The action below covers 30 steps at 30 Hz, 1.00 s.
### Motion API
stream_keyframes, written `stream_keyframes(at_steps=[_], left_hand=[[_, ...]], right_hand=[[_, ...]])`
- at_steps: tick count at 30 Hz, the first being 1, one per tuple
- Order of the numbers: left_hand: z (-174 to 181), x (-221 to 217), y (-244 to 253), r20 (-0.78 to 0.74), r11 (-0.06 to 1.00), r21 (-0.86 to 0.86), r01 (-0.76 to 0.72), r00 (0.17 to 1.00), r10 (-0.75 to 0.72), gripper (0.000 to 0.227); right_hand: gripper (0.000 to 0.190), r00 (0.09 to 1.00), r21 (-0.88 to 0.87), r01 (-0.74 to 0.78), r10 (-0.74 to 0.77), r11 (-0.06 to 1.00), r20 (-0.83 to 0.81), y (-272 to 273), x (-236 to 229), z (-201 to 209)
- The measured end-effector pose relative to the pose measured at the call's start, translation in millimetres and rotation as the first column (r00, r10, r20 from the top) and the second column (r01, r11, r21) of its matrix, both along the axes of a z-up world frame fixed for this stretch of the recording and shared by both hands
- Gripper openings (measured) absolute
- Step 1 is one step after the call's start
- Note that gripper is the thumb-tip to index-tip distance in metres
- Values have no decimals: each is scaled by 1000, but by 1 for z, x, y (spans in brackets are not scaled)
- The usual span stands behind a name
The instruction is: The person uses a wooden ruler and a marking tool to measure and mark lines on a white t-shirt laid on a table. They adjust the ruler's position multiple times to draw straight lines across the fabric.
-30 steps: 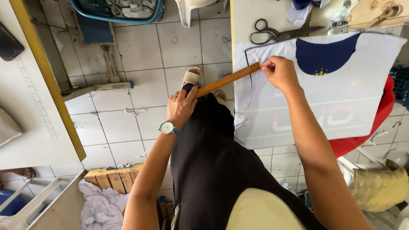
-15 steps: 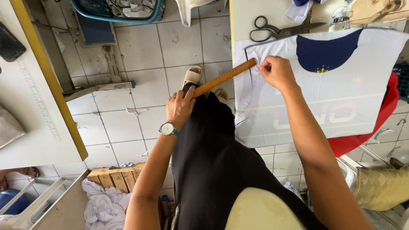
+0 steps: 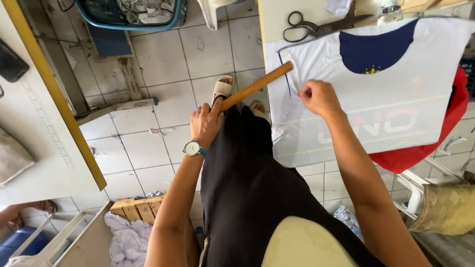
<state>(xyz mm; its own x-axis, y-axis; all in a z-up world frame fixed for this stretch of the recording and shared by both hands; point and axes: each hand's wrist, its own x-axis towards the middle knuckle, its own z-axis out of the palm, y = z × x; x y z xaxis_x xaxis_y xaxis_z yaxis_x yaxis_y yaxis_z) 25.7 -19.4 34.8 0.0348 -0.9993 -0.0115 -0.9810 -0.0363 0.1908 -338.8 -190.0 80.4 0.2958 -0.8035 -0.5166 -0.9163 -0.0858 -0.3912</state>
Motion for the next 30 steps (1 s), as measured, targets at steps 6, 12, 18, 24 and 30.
stream_keyframes(at_steps=[6, 12, 18, 24, 30], left_hand=[[6, -4, 2, -47, 1000, -1, -11, 999, 11, 46], [13, -17, 32, -55, 996, 62, 57, 997, -53, 47], [13, -27, 44, -35, 996, 60, 58, 998, -56, 45], [-5, -29, 47, -12, 999, 32, 39, 999, -39, 46], [9, -24, 47, -35, 995, 0, 104, 994, -104, 48]], right_hand=[[9, 987, 215, 151, -161, 965, 31, 44, -10, 38], [4, 947, -113, 283, -259, 952, 190, 45, -19, -15], [1, 929, -162, 331, -291, 929, 230, 54, -17, -49], [8, 954, -13, 279, -275, 960, 121, 94, -13, -17], [7, 844, -38, 519, -505, 854, 180, 103, -18, -26]])
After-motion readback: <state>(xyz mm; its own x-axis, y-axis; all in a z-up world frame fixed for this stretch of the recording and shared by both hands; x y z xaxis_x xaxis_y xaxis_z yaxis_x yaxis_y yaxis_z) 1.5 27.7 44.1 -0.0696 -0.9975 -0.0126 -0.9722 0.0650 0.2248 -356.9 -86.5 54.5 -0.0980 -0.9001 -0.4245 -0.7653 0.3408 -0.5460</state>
